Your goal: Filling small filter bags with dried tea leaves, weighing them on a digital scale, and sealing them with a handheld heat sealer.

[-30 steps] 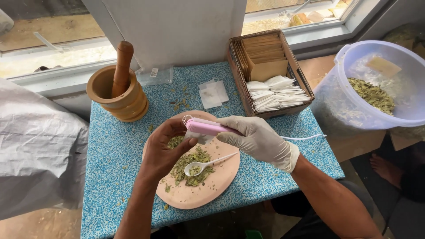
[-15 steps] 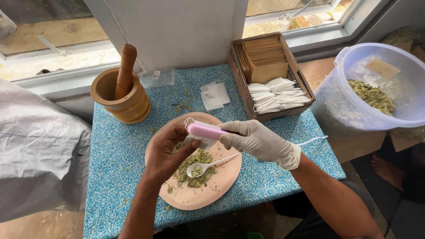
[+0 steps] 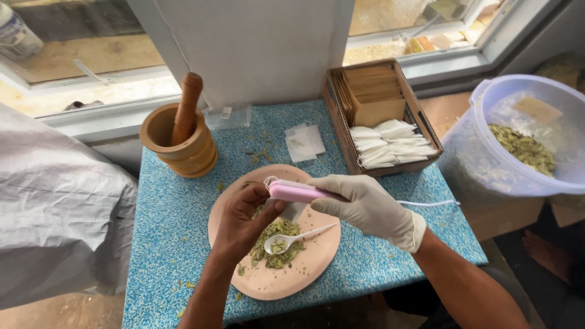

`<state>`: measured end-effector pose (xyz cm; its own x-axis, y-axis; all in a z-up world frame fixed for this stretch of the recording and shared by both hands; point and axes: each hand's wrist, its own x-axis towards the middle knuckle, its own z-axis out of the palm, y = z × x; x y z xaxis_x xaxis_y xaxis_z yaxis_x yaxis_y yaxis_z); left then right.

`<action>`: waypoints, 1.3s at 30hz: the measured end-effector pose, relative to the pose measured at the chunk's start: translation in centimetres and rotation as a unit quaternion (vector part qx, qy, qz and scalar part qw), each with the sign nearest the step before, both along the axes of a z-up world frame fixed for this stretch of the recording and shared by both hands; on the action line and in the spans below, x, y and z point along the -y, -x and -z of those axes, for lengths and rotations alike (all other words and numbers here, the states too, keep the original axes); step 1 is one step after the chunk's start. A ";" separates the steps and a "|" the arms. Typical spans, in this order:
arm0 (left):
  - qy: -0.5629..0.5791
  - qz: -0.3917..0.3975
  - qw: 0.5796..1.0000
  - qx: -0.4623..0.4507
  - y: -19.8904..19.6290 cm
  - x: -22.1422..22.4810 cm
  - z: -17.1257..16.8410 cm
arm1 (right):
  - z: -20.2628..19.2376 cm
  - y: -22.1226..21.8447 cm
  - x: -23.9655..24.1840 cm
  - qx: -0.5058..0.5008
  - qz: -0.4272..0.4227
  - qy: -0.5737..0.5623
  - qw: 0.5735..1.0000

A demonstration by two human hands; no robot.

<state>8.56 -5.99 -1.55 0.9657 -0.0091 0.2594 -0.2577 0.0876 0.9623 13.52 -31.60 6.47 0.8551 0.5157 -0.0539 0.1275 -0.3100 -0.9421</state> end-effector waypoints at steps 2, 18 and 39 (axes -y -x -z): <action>0.006 -0.002 1.000 0.001 -0.1 0.1 -0.3 | 0.4 0.0 0.4 0.036 0.006 0.017 0.999; -0.069 -0.040 0.997 0.004 0.3 0.6 -1.5 | 1.4 -0.2 0.2 0.140 0.037 0.019 0.989; -0.128 -0.042 0.991 -0.017 0.1 0.3 -1.0 | 1.9 -0.1 0.5 0.321 0.017 0.058 0.945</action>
